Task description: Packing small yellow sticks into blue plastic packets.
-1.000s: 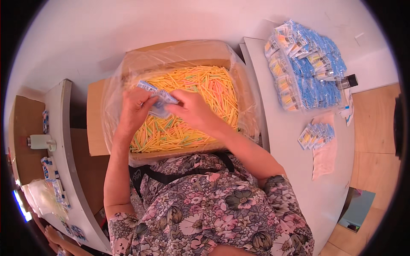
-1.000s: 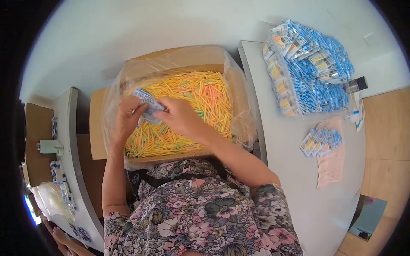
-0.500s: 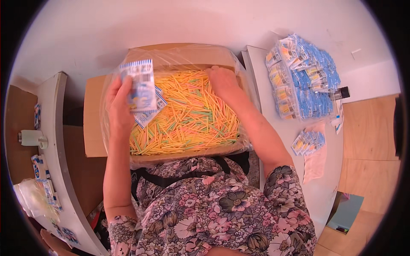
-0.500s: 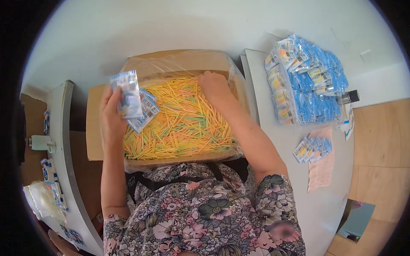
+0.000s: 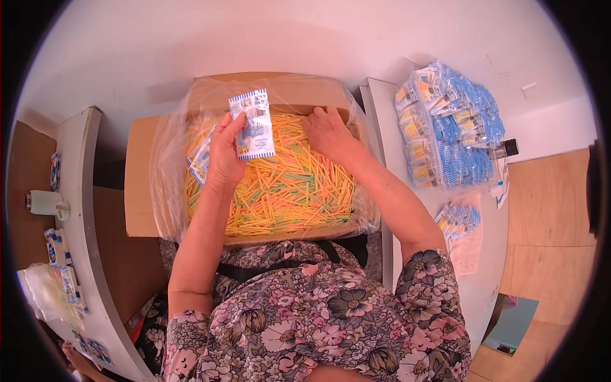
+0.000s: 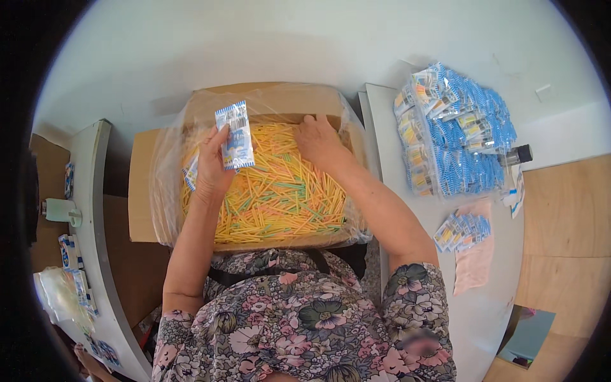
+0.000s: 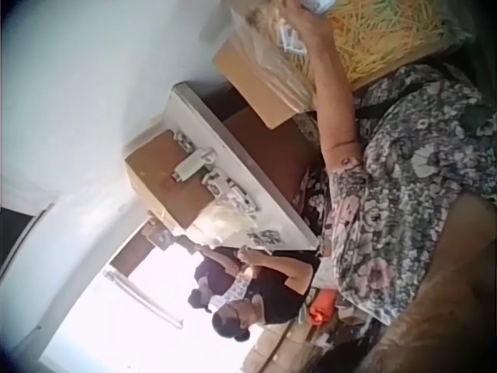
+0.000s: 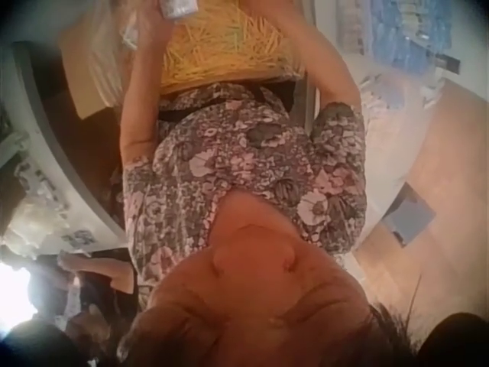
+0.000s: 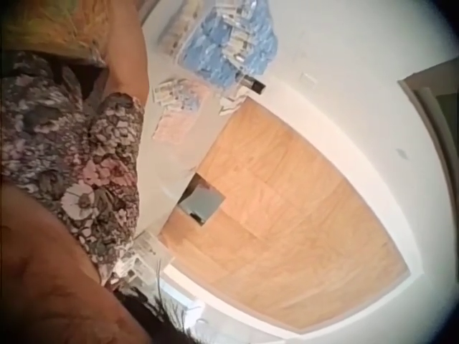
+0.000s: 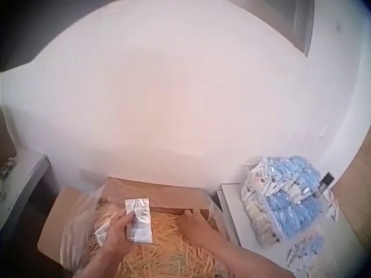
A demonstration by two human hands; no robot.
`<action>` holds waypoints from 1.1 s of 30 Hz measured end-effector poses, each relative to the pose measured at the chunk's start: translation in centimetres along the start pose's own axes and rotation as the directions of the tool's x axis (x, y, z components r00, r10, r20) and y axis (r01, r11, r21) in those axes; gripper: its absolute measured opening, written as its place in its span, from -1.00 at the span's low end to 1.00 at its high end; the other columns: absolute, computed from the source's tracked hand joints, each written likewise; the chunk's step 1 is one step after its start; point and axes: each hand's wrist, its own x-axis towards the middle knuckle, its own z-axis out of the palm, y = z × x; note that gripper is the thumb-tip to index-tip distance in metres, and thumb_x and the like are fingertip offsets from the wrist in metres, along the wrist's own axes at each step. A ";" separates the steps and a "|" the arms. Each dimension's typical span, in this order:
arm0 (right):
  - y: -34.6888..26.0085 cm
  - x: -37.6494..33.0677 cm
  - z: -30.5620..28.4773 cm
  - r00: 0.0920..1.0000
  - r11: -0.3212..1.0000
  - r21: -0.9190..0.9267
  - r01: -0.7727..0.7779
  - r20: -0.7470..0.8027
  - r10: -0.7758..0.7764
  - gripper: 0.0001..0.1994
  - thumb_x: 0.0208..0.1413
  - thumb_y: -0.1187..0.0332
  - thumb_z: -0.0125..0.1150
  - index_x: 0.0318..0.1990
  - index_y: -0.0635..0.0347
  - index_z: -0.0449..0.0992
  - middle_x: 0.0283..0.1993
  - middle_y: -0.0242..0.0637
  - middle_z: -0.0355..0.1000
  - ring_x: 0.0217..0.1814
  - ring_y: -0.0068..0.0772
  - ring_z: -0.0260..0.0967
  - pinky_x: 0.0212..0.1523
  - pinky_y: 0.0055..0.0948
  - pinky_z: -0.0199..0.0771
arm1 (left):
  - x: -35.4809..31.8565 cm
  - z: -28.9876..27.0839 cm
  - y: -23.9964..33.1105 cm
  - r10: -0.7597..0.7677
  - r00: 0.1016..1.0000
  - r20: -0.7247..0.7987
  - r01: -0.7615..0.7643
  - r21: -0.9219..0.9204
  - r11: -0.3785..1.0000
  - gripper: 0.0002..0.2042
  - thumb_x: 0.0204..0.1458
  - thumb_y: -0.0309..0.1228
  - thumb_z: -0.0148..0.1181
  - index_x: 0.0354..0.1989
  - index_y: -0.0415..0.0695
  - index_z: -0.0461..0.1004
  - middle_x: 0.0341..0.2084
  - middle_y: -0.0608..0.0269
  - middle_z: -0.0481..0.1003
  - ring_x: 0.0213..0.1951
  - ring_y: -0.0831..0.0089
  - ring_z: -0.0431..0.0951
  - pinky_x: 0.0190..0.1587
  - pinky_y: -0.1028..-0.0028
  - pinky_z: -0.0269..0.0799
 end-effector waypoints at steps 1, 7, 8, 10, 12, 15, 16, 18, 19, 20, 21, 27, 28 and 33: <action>0.4 -0.1 -0.4 1.000 0.999 0.027 0.029 -0.006 -0.029 -0.81 -0.12 0.34 0.16 -0.30 0.16 0.45 -0.35 -0.36 0.39 -0.10 -0.37 0.23 -0.07 -0.26 0.12 | -0.1 0.0 0.1 0.001 1.000 0.018 -0.001 0.017 1.000 -0.79 0.17 -0.37 -0.05 -0.12 -0.20 0.40 -0.34 0.23 0.53 -0.33 0.41 0.58 -0.25 0.42 0.54; -0.6 -2.7 -4.2 0.961 0.913 0.358 -0.196 -0.115 0.251 -0.86 -0.06 0.32 0.09 -0.51 0.20 0.43 -0.61 -0.30 0.35 -0.44 -0.33 0.33 -0.31 -0.28 0.27 | -0.5 0.2 0.9 0.014 1.000 0.015 -0.014 -0.004 1.000 -0.82 0.17 -0.45 -0.02 -0.13 -0.20 0.45 -0.31 0.34 0.54 -0.31 0.63 0.54 -0.23 0.57 0.48; -0.5 -2.5 -3.9 0.960 0.915 0.352 -0.199 -0.116 0.253 -0.86 -0.06 0.32 0.09 -0.51 0.20 0.43 -0.61 -0.30 0.35 -0.44 -0.33 0.33 -0.31 -0.28 0.27 | -0.5 0.3 0.9 0.015 1.000 0.020 -0.014 -0.007 1.000 -0.82 0.17 -0.45 -0.02 -0.13 -0.20 0.45 -0.31 0.34 0.54 -0.31 0.63 0.54 -0.23 0.57 0.48; -0.3 -2.4 -2.6 0.809 -0.167 0.816 -0.554 0.575 0.124 -0.84 0.02 0.36 0.02 -0.53 0.22 0.39 -0.67 -0.30 0.30 -0.66 -0.37 0.24 -0.56 -0.37 0.24 | -0.6 0.4 0.7 0.012 1.000 0.011 -0.012 0.023 1.000 -0.82 0.17 -0.44 -0.01 -0.13 -0.21 0.45 -0.32 0.36 0.53 -0.33 0.65 0.52 -0.24 0.58 0.47; -0.3 -1.3 -0.2 0.730 -0.473 0.647 -0.598 0.683 0.012 -0.83 0.05 0.36 0.00 -0.53 0.21 0.37 -0.67 -0.30 0.28 -0.68 -0.41 0.21 -0.63 -0.41 0.19 | -0.3 0.0 0.3 0.005 1.000 0.027 -0.006 0.029 1.000 -0.81 0.17 -0.45 -0.03 -0.11 -0.22 0.44 -0.31 0.33 0.54 -0.32 0.62 0.54 -0.24 0.56 0.49; -0.7 0.4 1.0 0.675 -0.767 0.365 -0.527 0.728 -0.117 -0.83 0.10 0.36 -0.01 -0.49 0.20 0.35 -0.65 -0.31 0.28 -0.69 -0.47 0.19 -0.71 -0.48 0.12 | -0.2 0.0 0.1 -0.008 0.999 0.035 0.006 0.036 0.999 -0.80 0.17 -0.46 -0.04 -0.09 -0.23 0.44 -0.31 0.31 0.55 -0.32 0.60 0.55 -0.24 0.55 0.50; -0.9 0.9 0.9 0.691 -0.818 0.348 -0.459 0.718 -0.082 -0.84 0.12 0.36 -0.01 -0.45 0.20 0.36 -0.63 -0.31 0.28 -0.68 -0.49 0.19 -0.73 -0.50 0.11 | -0.4 0.1 0.3 -0.009 0.999 0.041 0.008 0.035 0.999 -0.80 0.17 -0.46 -0.04 -0.10 -0.23 0.44 -0.31 0.31 0.55 -0.32 0.60 0.55 -0.24 0.55 0.50; -1.2 2.4 1.0 0.642 -0.866 0.319 -0.386 0.766 -0.003 -0.84 0.14 0.36 -0.01 -0.44 0.19 0.34 -0.61 -0.33 0.27 -0.68 -0.53 0.16 -0.74 -0.54 0.07 | -0.4 0.4 0.5 -0.005 0.999 0.039 0.004 0.024 1.000 -0.80 0.17 -0.46 -0.04 -0.10 -0.22 0.44 -0.31 0.32 0.55 -0.32 0.61 0.55 -0.23 0.56 0.49; -1.2 3.0 1.1 0.576 -0.908 0.285 -0.307 0.815 0.061 -0.85 0.16 0.36 -0.02 -0.43 0.19 0.33 -0.60 -0.36 0.26 -0.68 -0.57 0.13 -0.76 -0.58 0.04 | -0.4 0.5 0.5 -0.010 0.999 0.031 0.010 0.015 1.000 -0.80 0.17 -0.46 -0.03 -0.11 -0.22 0.44 -0.31 0.32 0.55 -0.32 0.61 0.54 -0.23 0.56 0.49; -0.8 3.3 1.2 0.575 -0.908 0.283 -0.309 0.816 0.058 -0.85 0.16 0.36 -0.02 -0.43 0.19 0.33 -0.60 -0.36 0.26 -0.68 -0.57 0.13 -0.76 -0.58 0.04 | -0.3 0.5 0.6 -0.012 1.000 0.029 0.011 0.015 1.000 -0.80 0.17 -0.46 -0.03 -0.11 -0.22 0.44 -0.31 0.32 0.55 -0.32 0.61 0.54 -0.23 0.56 0.49; -0.4 3.6 1.3 0.612 -0.927 0.233 -0.295 0.791 0.004 -0.82 0.19 0.34 -0.03 -0.44 0.17 0.31 -0.59 -0.38 0.25 -0.69 -0.61 0.10 -0.77 -0.60 0.00 | -0.2 0.6 0.6 -0.009 0.999 0.035 0.009 0.019 1.000 -0.81 0.17 -0.46 -0.03 -0.11 -0.22 0.45 -0.32 0.32 0.55 -0.32 0.62 0.54 -0.23 0.57 0.48; -1.0 2.2 2.4 0.690 -0.895 0.319 -0.312 0.723 0.017 -0.78 0.18 0.31 0.07 -0.50 0.08 0.27 -0.61 -0.47 0.18 -0.72 -0.66 0.00 -0.76 -0.63 -0.10 | -0.3 0.8 0.7 -0.005 1.000 0.020 0.005 0.012 1.000 -0.81 0.16 -0.45 -0.01 -0.12 -0.21 0.46 -0.33 0.33 0.55 -0.33 0.63 0.54 -0.23 0.58 0.47; -1.4 2.2 1.7 0.651 -0.874 0.385 -0.296 0.751 0.111 -0.77 0.16 0.31 0.11 -0.51 0.07 0.27 -0.61 -0.48 0.17 -0.73 -0.66 -0.01 -0.76 -0.61 -0.12 | -0.4 0.8 0.8 -0.009 1.000 0.018 0.009 0.011 1.000 -0.81 0.16 -0.45 -0.01 -0.12 -0.21 0.46 -0.33 0.34 0.55 -0.33 0.63 0.54 -0.23 0.58 0.47; -3.3 4.3 0.6 0.576 -0.886 0.440 -0.147 0.766 0.285 -0.74 0.12 0.31 0.17 -0.54 0.07 0.26 -0.65 -0.50 0.14 -0.74 -0.67 -0.02 -0.77 -0.60 -0.15 | -0.3 1.0 0.5 -0.010 1.000 0.021 0.010 0.040 0.999 -0.81 0.16 -0.45 -0.01 -0.12 -0.22 0.46 -0.33 0.34 0.55 -0.33 0.62 0.54 -0.24 0.57 0.47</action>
